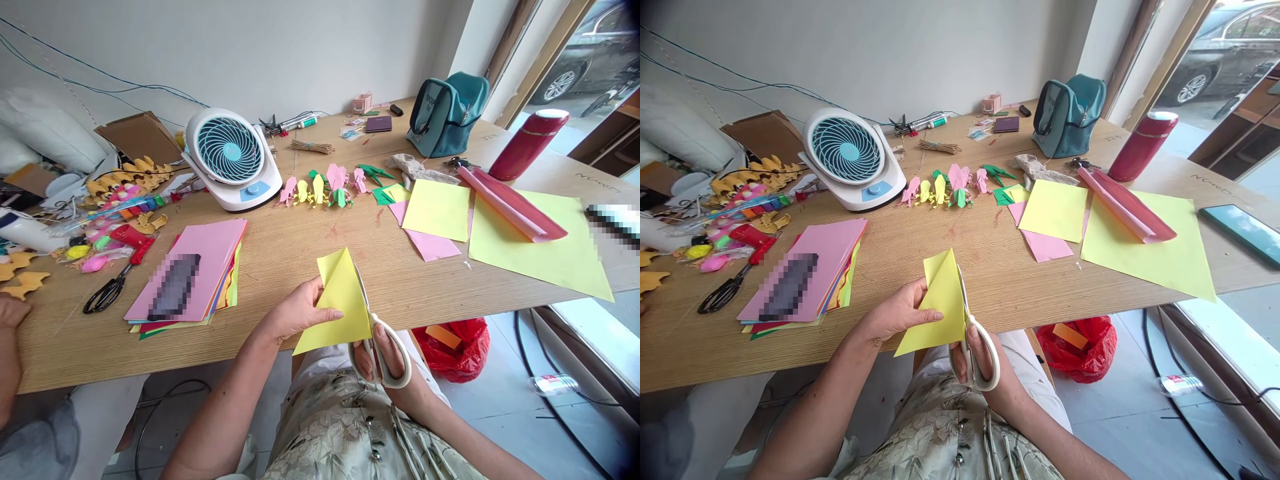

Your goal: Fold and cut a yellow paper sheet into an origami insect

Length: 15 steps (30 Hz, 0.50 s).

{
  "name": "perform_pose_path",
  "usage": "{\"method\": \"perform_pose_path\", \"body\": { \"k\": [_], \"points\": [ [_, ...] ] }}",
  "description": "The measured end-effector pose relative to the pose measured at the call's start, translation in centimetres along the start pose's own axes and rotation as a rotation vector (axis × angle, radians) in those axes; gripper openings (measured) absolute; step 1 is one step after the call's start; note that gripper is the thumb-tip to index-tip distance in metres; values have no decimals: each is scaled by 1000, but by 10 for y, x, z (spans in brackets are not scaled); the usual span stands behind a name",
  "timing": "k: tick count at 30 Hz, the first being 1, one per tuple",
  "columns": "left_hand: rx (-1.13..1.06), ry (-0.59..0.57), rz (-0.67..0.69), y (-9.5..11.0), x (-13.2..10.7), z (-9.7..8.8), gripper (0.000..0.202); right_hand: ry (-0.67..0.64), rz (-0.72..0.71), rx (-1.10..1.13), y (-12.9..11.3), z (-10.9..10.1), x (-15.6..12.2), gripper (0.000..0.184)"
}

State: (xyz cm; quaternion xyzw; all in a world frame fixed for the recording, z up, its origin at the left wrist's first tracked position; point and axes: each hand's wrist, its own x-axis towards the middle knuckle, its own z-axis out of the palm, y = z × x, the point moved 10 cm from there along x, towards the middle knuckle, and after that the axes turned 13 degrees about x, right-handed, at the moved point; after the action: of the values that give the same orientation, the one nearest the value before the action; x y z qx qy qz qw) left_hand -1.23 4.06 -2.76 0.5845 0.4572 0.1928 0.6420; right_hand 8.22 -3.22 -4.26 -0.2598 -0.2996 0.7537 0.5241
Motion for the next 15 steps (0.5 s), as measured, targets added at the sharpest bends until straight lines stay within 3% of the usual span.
{"method": "perform_pose_path", "body": {
  "k": [8,15],
  "points": [
    [26,-25,15,-1,0,2,65,-33,-36,-129,-16,10,2,57],
    [68,-20,6,-6,-1,-1,62,-45,-32,-99,-12,8,1,56]
  ]
}}
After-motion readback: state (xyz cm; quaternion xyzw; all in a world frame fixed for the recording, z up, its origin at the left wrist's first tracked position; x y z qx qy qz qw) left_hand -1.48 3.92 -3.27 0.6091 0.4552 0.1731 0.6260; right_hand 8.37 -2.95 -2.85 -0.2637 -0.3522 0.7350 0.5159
